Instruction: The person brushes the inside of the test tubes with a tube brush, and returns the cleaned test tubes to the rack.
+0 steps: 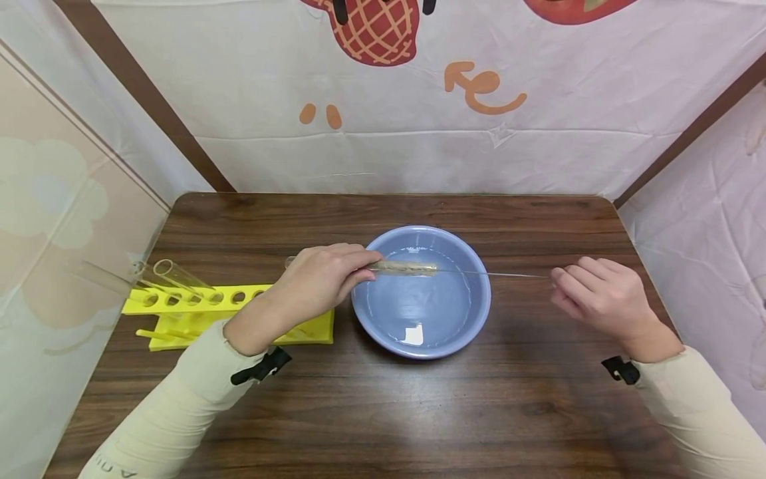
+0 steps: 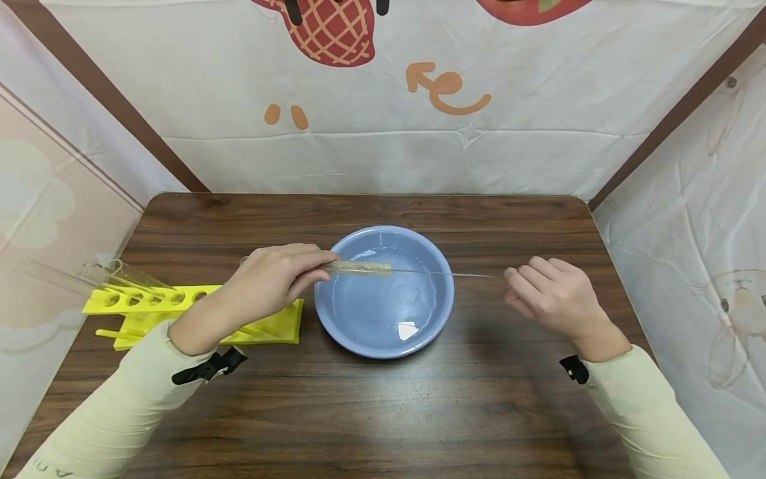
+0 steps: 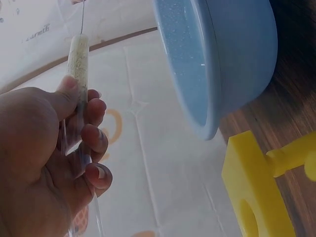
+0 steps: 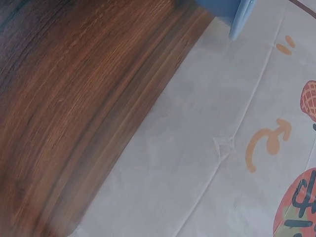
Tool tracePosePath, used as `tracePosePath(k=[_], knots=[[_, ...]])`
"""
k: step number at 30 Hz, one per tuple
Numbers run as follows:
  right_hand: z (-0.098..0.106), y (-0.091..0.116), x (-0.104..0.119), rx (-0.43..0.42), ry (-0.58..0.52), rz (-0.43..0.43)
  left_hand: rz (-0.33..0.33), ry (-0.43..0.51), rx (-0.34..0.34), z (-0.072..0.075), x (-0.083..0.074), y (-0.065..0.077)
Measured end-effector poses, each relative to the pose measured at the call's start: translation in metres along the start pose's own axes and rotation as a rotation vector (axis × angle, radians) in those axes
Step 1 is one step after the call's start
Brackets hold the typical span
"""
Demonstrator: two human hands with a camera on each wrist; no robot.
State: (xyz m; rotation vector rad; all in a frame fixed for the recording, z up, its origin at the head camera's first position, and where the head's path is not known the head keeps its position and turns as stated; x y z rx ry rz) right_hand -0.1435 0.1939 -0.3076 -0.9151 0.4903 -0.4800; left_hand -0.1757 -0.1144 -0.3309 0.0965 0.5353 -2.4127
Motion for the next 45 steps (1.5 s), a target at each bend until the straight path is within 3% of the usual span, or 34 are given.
tracePosePath(k=[10, 29, 45], knots=[[0.005, -0.003, 0.000, -0.051, 0.024, 0.018, 0.019, 0.001, 0.012, 0.001, 0.002, 0.002], [0.009, 0.012, -0.012, -0.016, 0.055, -0.008, 0.036, 0.001, 0.018, 0.001, 0.006, 0.006], [0.016, 0.017, -0.017, -0.038, 0.063, -0.030, 0.077, 0.022, 0.044, 0.001, 0.012, 0.010]])
Point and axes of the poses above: each hand's wrist, its own y-axis away from the middle knuckle, its own z-axis out of the back of the hand, x = y × z, the point moved 9 cm from there along -y, towards the middle knuckle, and after that the axes turned 8 degrees about -z, right-handed, at the moved point
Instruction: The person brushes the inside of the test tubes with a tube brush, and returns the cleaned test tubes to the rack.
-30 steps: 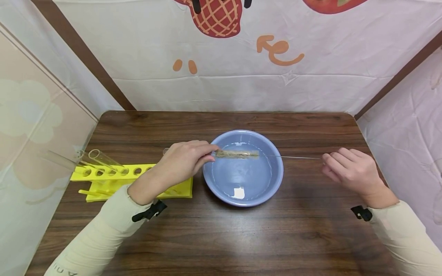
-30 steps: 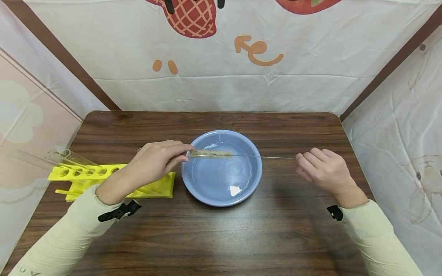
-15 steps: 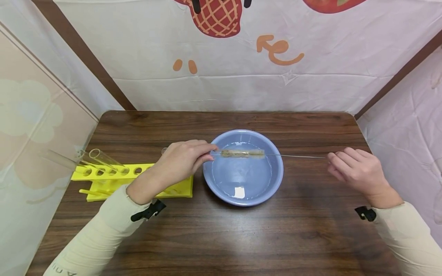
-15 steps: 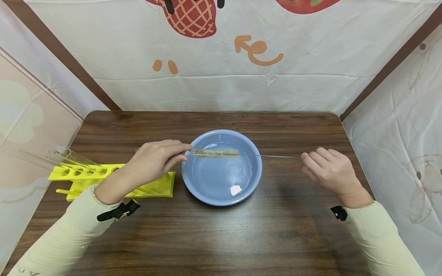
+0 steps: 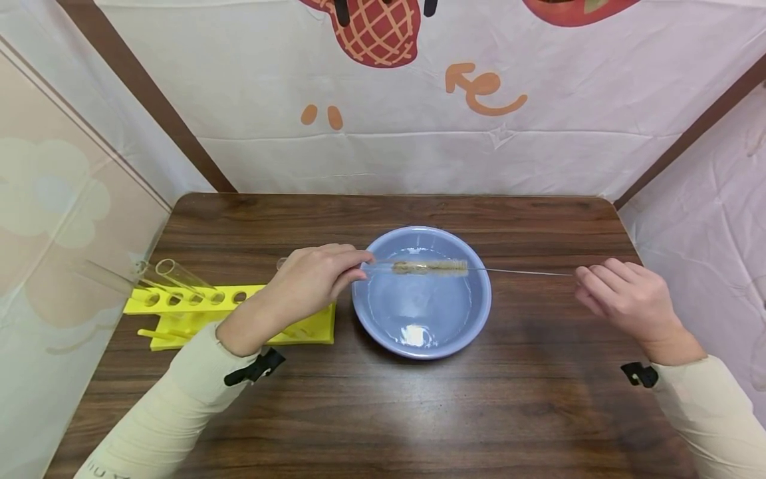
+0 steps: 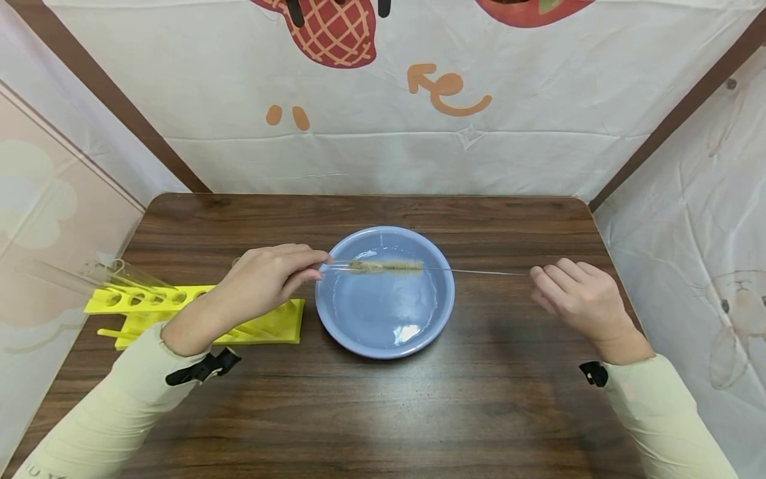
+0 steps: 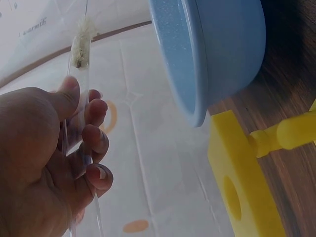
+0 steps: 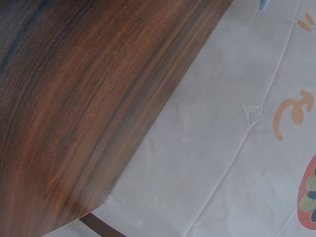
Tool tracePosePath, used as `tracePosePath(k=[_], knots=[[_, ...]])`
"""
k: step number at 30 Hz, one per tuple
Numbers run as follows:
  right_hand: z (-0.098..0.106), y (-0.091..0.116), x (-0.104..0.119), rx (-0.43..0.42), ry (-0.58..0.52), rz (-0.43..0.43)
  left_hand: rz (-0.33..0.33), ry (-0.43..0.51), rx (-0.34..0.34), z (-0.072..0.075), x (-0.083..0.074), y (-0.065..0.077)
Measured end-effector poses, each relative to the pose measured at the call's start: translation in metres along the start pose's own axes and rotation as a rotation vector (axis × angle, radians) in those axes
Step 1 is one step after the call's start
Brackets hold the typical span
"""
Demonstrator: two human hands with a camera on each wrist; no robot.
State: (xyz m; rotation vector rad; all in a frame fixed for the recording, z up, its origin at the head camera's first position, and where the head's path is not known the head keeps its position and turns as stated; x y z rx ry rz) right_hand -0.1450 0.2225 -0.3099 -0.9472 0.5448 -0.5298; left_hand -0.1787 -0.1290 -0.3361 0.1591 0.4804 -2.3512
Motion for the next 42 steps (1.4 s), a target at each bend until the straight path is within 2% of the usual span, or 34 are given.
tracePosePath(k=[19, 42], knots=[[0.005, 0.008, -0.007, 0.016, 0.003, -0.024, 0.038, 0.000, 0.036, -0.001, 0.005, 0.002], [0.008, 0.012, -0.009, 0.018, 0.004, -0.035, 0.032, -0.006, 0.018, 0.002, 0.006, 0.003]])
Point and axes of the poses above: each hand's wrist, its own y-axis away from the middle knuckle, its own z-axis out of the back of the hand, x = y × z, the point moved 9 cm from there along -y, towards the middle knuckle, and after that the axes turned 8 degrees about -z, right-handed, at the moved point
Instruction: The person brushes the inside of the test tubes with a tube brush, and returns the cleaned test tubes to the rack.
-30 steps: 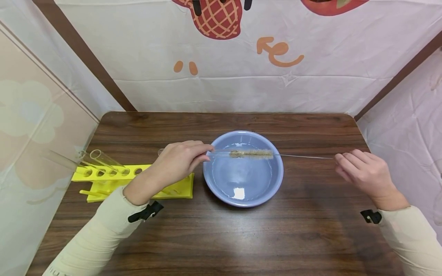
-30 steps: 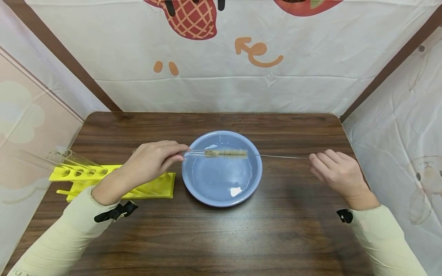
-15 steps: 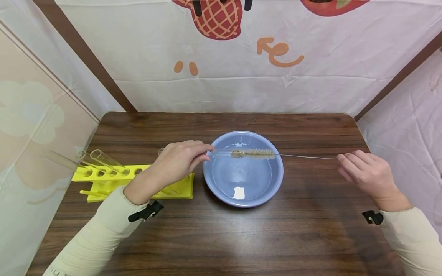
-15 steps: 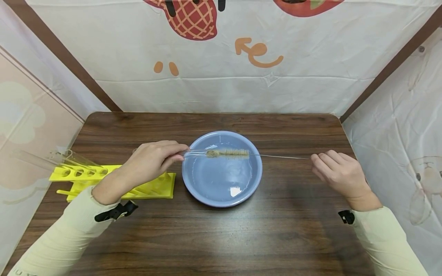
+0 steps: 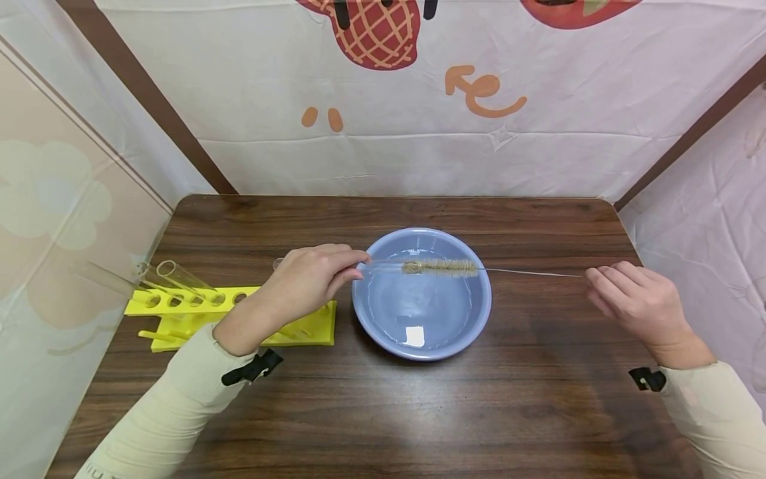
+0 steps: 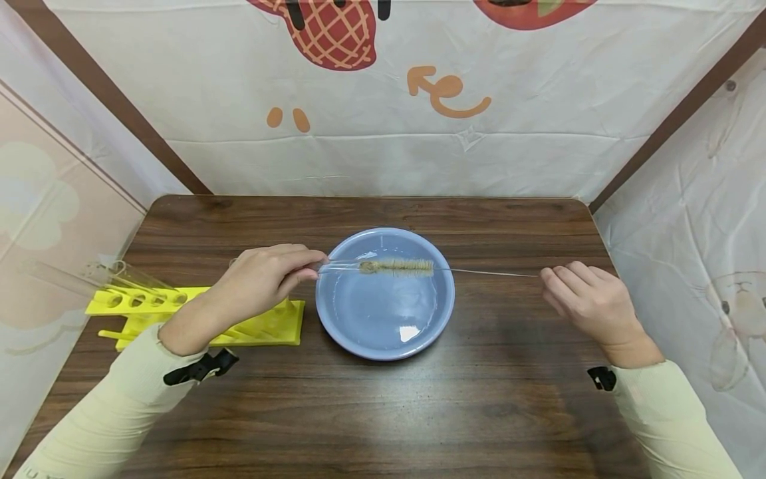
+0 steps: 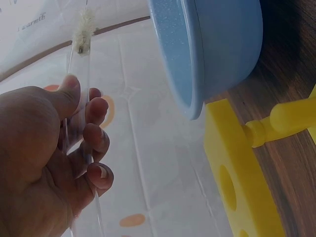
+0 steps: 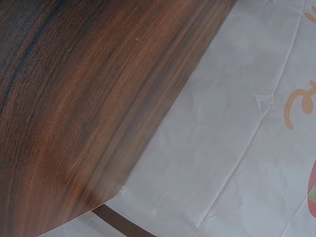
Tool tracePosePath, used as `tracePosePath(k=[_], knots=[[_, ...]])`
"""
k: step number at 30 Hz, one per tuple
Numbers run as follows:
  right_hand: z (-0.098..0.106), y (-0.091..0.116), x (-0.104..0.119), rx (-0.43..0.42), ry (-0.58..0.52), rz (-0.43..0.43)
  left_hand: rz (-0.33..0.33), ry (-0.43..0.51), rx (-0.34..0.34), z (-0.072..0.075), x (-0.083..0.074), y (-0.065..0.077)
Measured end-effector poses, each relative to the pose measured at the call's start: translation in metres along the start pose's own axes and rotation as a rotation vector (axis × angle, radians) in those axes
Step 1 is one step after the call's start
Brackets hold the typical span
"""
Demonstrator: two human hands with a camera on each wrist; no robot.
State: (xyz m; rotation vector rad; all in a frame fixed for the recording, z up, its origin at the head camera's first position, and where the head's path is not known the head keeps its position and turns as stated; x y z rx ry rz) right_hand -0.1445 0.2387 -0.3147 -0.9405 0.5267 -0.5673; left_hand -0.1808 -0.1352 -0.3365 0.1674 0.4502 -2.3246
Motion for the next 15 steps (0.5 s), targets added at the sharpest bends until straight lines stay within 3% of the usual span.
tracePosePath(k=[15], knots=[[0.0024, 0.0041, -0.0030, 0.001, -0.002, -0.011, -0.007, 0.010, 0.000, -0.0002, 0.0004, -0.0004]])
Point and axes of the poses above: each hand's wrist, its own y-axis away from the middle knuckle, its own z-axis out of the back of the hand, x = y × z, the point moved 9 cm from there along -y, towards the middle knuckle, and after that the axes turned 8 degrees about -z, right-handed, at the moved point
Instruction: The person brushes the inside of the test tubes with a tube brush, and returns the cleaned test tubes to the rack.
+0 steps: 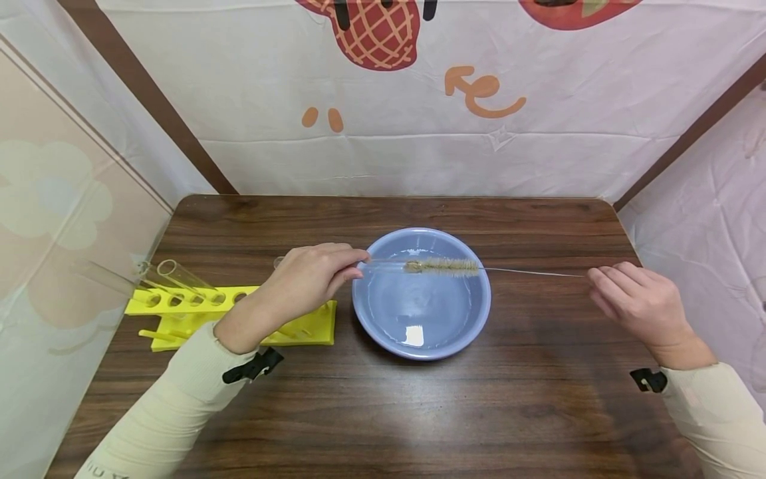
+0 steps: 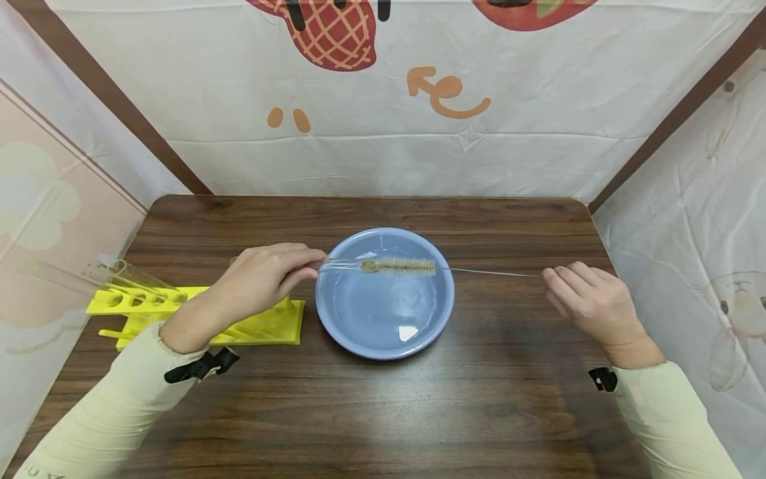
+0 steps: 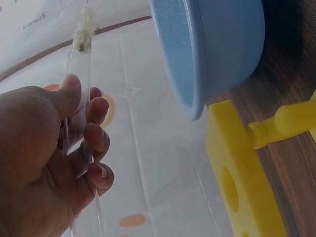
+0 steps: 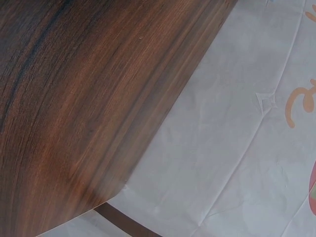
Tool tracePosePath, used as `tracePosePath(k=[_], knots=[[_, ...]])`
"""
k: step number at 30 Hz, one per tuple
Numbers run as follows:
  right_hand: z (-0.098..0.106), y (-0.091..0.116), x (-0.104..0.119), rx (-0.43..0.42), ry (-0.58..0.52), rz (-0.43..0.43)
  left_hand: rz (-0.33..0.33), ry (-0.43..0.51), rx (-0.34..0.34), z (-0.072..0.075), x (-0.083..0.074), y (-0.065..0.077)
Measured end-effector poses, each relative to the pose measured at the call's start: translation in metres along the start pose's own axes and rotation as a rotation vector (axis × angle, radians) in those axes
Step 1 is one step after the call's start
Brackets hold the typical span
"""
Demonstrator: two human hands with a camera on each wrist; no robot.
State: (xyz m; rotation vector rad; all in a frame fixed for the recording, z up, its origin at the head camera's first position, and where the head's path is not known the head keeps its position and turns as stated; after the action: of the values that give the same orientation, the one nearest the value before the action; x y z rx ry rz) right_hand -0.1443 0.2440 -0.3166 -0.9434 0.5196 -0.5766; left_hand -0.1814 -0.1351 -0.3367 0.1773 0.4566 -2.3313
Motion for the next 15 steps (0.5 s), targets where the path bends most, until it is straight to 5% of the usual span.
tracePosePath(k=[15], knots=[[0.0016, 0.0062, -0.0028, -0.006, -0.013, -0.012, -0.006, 0.004, -0.024, 0.0005, 0.0030, 0.0022]])
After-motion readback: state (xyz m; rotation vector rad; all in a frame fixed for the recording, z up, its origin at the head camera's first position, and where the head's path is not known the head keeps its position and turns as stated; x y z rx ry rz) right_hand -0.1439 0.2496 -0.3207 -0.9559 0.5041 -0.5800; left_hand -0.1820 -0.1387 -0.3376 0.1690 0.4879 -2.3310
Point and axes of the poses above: each hand's wrist, its own y-axis away from the middle knuckle, its own z-axis out of the back of the hand, x = y × z, the point moved 9 cm from there along -y, towards the middle knuckle, and after that the axes turned 8 degrees about -z, right-handed, at the moved point
